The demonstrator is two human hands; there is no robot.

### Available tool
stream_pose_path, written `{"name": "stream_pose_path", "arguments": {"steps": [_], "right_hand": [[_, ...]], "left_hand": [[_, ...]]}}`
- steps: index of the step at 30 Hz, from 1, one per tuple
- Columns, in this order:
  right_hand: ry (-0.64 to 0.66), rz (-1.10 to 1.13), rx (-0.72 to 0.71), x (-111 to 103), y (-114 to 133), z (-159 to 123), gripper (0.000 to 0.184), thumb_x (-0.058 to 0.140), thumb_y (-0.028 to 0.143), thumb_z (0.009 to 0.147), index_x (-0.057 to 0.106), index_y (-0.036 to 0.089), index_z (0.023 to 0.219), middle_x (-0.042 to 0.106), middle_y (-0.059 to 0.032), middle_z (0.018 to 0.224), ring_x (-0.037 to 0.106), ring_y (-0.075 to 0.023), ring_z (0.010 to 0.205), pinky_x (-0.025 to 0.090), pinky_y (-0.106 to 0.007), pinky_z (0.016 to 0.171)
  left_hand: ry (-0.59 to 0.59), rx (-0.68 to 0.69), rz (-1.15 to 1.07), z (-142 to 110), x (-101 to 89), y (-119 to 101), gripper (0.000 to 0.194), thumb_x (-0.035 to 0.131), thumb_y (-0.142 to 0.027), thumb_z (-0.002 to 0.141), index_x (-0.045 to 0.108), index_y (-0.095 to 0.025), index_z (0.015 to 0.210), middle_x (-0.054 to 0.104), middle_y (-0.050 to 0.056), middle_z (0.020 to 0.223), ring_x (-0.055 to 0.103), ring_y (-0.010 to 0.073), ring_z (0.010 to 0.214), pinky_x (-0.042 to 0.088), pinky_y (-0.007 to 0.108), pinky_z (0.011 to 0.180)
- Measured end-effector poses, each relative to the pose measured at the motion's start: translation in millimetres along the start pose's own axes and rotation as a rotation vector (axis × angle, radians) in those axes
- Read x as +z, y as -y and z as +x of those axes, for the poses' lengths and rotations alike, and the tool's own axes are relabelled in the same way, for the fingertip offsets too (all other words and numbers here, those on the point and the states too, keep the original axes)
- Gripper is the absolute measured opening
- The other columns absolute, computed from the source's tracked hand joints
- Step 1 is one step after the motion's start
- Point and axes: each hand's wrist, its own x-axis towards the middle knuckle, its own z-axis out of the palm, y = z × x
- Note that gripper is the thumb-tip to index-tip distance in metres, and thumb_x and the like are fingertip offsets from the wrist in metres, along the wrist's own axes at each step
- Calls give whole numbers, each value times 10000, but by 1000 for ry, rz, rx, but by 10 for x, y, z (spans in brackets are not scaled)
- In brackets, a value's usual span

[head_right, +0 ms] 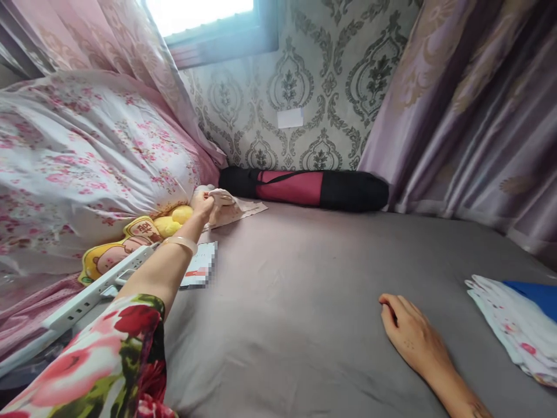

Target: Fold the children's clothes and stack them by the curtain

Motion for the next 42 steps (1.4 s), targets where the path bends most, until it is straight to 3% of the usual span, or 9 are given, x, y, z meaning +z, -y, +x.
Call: {"name": "stream_pose_path", "arguments": {"steps": [5,11,16,21,24,27,33,38,42], "right_hand": [[10,-1,0,-54,89,0,242,364,322,898,581,234,959,660,-64,959,631,-228,895,475,-362,811],[1,-13,-6,-131,185,4,253,354,284,893,597,227,933,663,-61,925,630,-220,878,472,-346,805],[1,14,2,-99,141,-15,263,368,292,875,614,217,931,676,-69,922,636,-227,874,478,-359,806],[106,221,221,-123,134,247,237,480,358,819,658,216,883,711,-76,819,670,-237,775,518,-375,745],[40,540,186,-215,296,618,342,558,373,781,659,205,1061,705,-119,1086,662,-247,996,512,-390,882],[13,767,119,-267,531,1020,505,626,364,740,593,224,1224,588,-108,1336,556,-248,1212,467,-403,981],[250,998,56,-150,773,1461,344,689,436,710,674,201,961,722,-68,1025,656,-216,979,478,-376,937],[129,1031,107,-144,728,1552,337,673,499,733,641,190,865,718,-57,915,656,-197,877,491,-353,855],[-36,922,30,-341,735,1565,233,625,432,790,570,205,795,696,-37,896,643,-178,841,491,-312,789]], "left_hand": [[161,70,-416,-386,422,-369,223,476,-237,871,588,-151,1044,612,12,791,567,125,695,455,224,655],[472,-51,-732,-1254,945,-662,178,588,-297,805,624,-145,890,614,3,739,549,107,665,431,199,629],[751,-175,-821,-2076,1247,-891,236,697,-372,725,616,-156,776,527,-34,616,472,76,560,360,191,550],[1136,-200,-858,-2611,1378,-1139,350,782,-428,641,631,-144,777,514,-39,614,440,63,541,329,200,530],[1303,-171,-780,-2715,1351,-1214,402,809,-466,622,653,-138,795,538,-33,627,454,66,545,324,208,527],[1373,-157,-736,-2666,1276,-1207,424,810,-478,637,674,-128,834,577,-15,655,478,70,550,335,208,526],[1329,-198,-816,-2454,1147,-1121,414,765,-511,697,677,-123,810,618,7,678,547,96,593,410,222,577],[1281,-145,-776,-2359,1081,-1095,384,716,-445,759,713,-128,975,681,37,785,601,132,718,440,240,675],[1251,-54,-740,-2335,1059,-1094,428,698,-226,692,691,-166,1116,710,53,977,623,175,874,446,263,765]]}}
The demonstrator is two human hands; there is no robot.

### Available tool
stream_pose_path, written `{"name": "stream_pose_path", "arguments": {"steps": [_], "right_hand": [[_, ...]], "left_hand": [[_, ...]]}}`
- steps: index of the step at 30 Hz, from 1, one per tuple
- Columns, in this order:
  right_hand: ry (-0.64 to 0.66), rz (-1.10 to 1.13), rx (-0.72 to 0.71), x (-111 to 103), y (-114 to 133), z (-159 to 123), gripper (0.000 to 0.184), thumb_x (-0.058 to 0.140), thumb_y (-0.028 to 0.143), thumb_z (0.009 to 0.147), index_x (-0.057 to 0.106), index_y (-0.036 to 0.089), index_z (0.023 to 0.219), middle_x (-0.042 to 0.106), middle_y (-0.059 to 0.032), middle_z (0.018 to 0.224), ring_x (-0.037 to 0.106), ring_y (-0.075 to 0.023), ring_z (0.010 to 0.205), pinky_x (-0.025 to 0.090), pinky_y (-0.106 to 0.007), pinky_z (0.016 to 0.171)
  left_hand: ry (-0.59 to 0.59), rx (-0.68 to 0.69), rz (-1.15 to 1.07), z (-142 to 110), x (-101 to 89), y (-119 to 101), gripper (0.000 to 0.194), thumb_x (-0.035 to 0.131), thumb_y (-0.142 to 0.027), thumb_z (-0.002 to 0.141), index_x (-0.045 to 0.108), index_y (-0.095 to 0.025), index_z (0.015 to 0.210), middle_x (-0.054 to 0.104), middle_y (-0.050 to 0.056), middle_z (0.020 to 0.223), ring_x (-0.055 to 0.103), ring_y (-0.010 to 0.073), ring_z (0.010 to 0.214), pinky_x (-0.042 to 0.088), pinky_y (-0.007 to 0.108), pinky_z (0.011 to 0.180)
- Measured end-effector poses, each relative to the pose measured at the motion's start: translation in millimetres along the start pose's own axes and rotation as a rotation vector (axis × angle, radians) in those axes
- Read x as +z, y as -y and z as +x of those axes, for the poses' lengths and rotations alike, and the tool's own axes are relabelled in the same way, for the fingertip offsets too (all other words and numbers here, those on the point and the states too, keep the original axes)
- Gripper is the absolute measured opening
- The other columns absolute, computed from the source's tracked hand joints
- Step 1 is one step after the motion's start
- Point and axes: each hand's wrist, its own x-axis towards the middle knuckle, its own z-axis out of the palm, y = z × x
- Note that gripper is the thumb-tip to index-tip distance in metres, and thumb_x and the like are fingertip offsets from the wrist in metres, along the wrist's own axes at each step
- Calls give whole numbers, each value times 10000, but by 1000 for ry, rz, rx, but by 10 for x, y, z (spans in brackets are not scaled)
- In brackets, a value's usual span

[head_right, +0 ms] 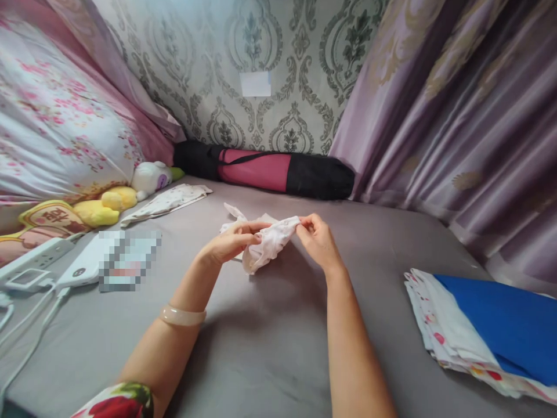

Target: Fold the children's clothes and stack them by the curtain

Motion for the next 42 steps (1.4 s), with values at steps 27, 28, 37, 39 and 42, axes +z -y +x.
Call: {"name": "stream_pose_path", "arguments": {"steps": [27,28,37,39,42], "right_hand": [[465,-371,115,-314,571,-321,428,570,435,869,627,249,1250,646,-71,1255,602,-240,1114,486,-348,907],[476,-311,103,-277,560,-310,405,582,431,860,647,244,1214,673,-67,1199,621,-236,1070,498,-340,875],[184,-365,167,-469,284,-231,287,611,456,814,713,195,877,707,-18,813,624,-188,749,459,-266,633],[82,-379,188,-581,198,-223,307,638,471,789,723,190,878,720,-33,839,633,-208,786,469,-283,667],[11,-338,231,-704,118,-231,348,672,498,757,734,185,894,734,-50,866,645,-226,803,483,-298,679]], "left_hand": [[-95,18,180,81,402,96,251,704,-358,737,701,-144,867,605,-7,666,493,78,570,356,204,521],[-116,13,197,82,403,95,250,705,-367,733,697,-146,849,602,-8,660,491,80,565,353,207,515],[-482,87,261,103,299,34,261,707,-409,736,651,-155,766,643,17,704,553,109,631,413,224,578],[-490,51,272,84,256,1,273,673,-422,764,627,-155,732,612,6,617,506,87,523,368,212,497],[-317,-124,343,41,242,-31,307,625,-453,793,617,-159,706,605,12,548,495,92,442,301,208,416]]}}
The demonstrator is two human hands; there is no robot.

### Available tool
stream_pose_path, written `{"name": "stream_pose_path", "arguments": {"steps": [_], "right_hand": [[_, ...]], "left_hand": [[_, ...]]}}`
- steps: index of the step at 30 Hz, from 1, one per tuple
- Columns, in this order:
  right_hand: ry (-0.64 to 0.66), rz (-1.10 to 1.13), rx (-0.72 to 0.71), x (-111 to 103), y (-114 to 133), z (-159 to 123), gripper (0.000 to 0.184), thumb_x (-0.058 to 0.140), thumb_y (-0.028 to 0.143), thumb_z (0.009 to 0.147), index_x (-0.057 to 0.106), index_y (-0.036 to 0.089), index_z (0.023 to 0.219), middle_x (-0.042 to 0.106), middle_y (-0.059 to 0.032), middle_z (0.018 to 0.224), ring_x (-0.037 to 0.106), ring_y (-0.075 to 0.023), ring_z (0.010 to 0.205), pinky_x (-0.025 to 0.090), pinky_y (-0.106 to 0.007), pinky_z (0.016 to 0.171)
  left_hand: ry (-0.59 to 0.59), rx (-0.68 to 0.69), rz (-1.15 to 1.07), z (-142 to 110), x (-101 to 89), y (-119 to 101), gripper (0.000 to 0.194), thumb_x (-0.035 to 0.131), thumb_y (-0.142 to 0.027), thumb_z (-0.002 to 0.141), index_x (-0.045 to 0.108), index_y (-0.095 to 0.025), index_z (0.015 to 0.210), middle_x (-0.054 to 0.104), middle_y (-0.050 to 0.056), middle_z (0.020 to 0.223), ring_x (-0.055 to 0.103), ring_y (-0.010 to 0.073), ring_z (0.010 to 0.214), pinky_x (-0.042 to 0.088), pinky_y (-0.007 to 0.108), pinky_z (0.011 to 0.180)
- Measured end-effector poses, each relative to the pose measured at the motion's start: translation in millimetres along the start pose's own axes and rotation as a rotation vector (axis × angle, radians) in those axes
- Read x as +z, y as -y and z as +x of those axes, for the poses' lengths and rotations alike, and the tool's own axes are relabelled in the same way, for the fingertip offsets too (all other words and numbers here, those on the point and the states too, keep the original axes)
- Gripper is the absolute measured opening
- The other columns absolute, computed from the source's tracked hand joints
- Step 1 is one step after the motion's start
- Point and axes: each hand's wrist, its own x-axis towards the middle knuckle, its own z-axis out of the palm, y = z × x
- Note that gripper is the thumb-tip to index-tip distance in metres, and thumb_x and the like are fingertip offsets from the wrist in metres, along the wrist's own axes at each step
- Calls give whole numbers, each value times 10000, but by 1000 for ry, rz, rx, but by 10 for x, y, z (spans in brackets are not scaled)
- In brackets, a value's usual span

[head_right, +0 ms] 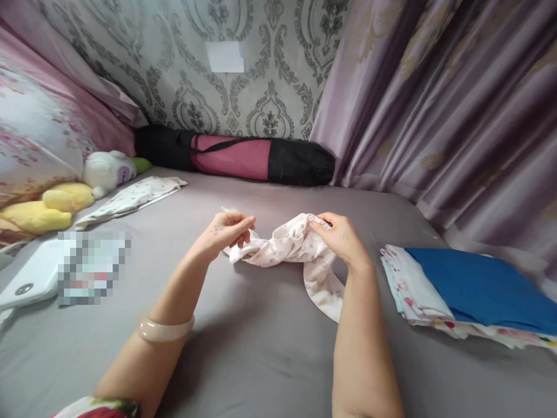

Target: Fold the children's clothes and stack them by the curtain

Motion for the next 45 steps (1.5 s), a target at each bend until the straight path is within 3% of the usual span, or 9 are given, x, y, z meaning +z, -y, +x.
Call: {"name": "stream_pose_path", "arguments": {"steps": [4,9,16,21,27,31,35,40,45], "right_hand": [[-18,75,34,-75,-21,-25,404,709,531,717,739,177,909,739,-62,874,653,-229,787,495,-304,666],[-34,146,55,-148,6,-59,426,750,543,677,745,193,920,740,-54,882,660,-223,773,509,-315,687],[-44,105,11,-199,-24,-67,436,714,547,713,743,185,954,740,-59,896,661,-236,806,510,-324,701],[41,78,-36,-267,49,-152,358,691,500,726,749,192,900,740,-43,870,657,-220,797,502,-304,687],[162,13,-112,-287,317,-265,308,686,455,724,748,182,854,714,-16,766,614,-172,683,458,-275,631],[-9,-98,-215,-340,521,-186,282,659,459,774,745,193,809,699,-12,732,592,-166,660,431,-274,606],[-319,-113,-362,-411,784,-98,305,639,471,822,731,199,927,708,-38,815,615,-185,730,450,-298,666],[-307,-363,-493,-390,1036,-41,216,600,402,878,723,224,892,687,-57,895,618,-216,827,449,-348,751],[-513,-470,-606,-345,1089,51,248,533,400,931,720,240,902,642,-79,1028,540,-260,1017,407,-427,881]], "left_hand": [[296,-47,254,-35,66,41,291,630,-438,769,629,-169,660,654,36,622,568,125,532,328,209,438],[93,88,401,29,174,210,229,693,-407,688,620,-192,719,624,5,677,547,146,615,321,223,487],[209,68,161,78,244,261,262,688,-434,691,617,-182,702,565,-24,618,496,112,568,311,217,512],[67,121,-103,23,87,74,395,712,-514,663,657,-146,798,617,4,665,528,116,594,372,217,546],[-113,262,-7,-141,-396,-430,379,752,-476,642,709,-146,824,661,26,689,552,127,584,388,231,532],[-140,408,140,-302,-680,-869,326,755,-455,664,719,-159,795,649,30,682,543,130,591,407,248,539],[-373,660,345,-351,-872,-1134,253,691,-415,741,718,-180,832,647,27,730,542,144,660,429,265,605],[-461,749,806,-217,-990,-1111,165,618,-342,785,703,-201,768,649,31,760,570,198,805,419,306,758],[-710,813,857,-145,-938,-1050,213,554,-364,869,690,-228,777,660,32,838,526,223,955,320,384,931]]}}
